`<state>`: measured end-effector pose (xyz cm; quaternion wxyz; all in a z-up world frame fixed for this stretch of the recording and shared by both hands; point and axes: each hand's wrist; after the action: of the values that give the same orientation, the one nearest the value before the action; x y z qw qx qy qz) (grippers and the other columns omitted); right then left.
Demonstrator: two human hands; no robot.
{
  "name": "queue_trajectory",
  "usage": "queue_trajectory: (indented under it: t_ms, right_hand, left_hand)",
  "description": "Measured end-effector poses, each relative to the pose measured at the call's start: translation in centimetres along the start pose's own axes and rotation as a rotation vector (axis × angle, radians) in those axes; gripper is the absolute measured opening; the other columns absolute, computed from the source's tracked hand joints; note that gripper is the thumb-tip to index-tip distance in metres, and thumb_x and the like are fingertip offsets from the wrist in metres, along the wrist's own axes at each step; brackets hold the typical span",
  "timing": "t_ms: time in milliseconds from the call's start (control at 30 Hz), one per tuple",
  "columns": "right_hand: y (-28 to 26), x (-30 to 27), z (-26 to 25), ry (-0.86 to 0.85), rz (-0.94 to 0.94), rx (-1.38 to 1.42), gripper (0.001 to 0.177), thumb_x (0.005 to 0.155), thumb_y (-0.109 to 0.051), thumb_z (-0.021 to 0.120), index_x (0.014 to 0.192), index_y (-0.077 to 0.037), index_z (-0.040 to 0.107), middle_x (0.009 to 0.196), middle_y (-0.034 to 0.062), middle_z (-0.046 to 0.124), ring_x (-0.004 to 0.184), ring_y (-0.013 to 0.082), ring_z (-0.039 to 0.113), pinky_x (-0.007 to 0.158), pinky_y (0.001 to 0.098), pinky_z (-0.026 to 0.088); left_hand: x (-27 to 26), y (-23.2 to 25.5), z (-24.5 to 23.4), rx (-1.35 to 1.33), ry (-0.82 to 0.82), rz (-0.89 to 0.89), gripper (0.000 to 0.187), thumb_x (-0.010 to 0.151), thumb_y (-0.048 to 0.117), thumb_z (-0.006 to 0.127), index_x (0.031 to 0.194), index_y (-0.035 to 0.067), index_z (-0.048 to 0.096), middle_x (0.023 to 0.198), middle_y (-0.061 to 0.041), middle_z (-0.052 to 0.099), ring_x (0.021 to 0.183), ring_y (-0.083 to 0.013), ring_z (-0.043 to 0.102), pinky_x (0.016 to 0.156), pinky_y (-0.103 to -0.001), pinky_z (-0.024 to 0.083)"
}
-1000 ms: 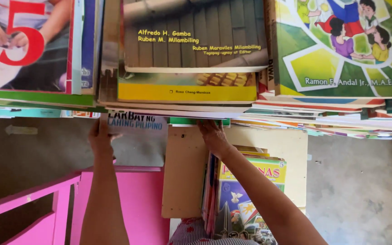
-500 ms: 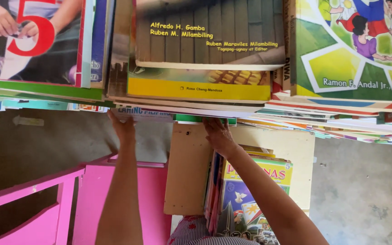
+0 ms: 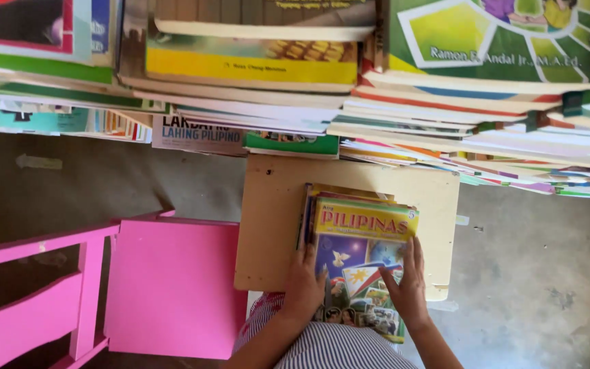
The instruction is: Sorting through a large collection of books and stacking them on a small stool
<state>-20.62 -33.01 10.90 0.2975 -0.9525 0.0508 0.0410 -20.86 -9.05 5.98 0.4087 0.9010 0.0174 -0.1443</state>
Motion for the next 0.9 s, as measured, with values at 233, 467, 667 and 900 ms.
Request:
queue_trajectory:
  t_ms: [233, 467, 667, 900]
  right_hand:
    - [3.2, -6.5, -1.8, -0.08, 0.503, 0.701, 0.079, 0.084, 0.002, 0.066, 0.156, 0.001, 0.034, 0.155, 0.024, 0.049, 0.13, 0.0326, 0.06, 0.098, 0.0414, 0.06]
    - [10.6, -8.1, -0.3, -0.26, 0.475, 0.506, 0.055, 0.086, -0.017, 0.074, 0.138, -0.001, 0.062, 0.123, 0.0163, 0.071, 0.112, 0.0295, 0.07, 0.094, 0.0419, 0.065]
    - [9.8, -9.7, -2.4, -0.423, 0.443, 0.267, 0.033, 0.089, -0.024, 0.074, 0.115, -0.006, 0.07, 0.1, 0.0102, 0.082, 0.089, 0.0203, 0.079, 0.077, 0.0345, 0.062]
    - [11.4, -10.7, -2.5, -0.527, 0.341, 0.202, 0.032, 0.093, -0.031, 0.07, 0.109, -0.006, 0.06, 0.095, 0.0141, 0.078, 0.075, 0.0236, 0.077, 0.065, 0.036, 0.061]
  left_hand:
    - [-5.4, 0.6, 0.5, 0.039, 0.043, -0.134, 0.04, 0.081, 0.014, 0.075, 0.117, 0.004, 0.062, 0.115, -0.015, 0.058, 0.099, -0.0371, 0.061, 0.087, -0.046, 0.052]
    - [-8.4, -2.2, 3.4, 0.049, 0.158, -0.203, 0.048, 0.075, 0.012, 0.078, 0.118, 0.008, 0.058, 0.104, -0.015, 0.064, 0.087, -0.0347, 0.067, 0.077, -0.045, 0.057]
    - [-10.3, -2.9, 5.4, 0.05, 0.196, -0.342, 0.039, 0.08, 0.019, 0.077, 0.113, 0.008, 0.06, 0.108, -0.013, 0.065, 0.091, -0.0334, 0.068, 0.08, -0.045, 0.057]
    - [-11.7, -3.2, 6.9, 0.219, 0.249, -0.309, 0.046, 0.081, 0.029, 0.079, 0.112, 0.003, 0.059, 0.099, -0.017, 0.064, 0.082, -0.0353, 0.066, 0.071, -0.047, 0.057]
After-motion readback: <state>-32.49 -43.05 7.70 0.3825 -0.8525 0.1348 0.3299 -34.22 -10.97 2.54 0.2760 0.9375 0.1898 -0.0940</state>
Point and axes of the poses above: each hand's wrist, its own x-axis towards the middle knuckle, its own z-axis out of the palm, y = z × x
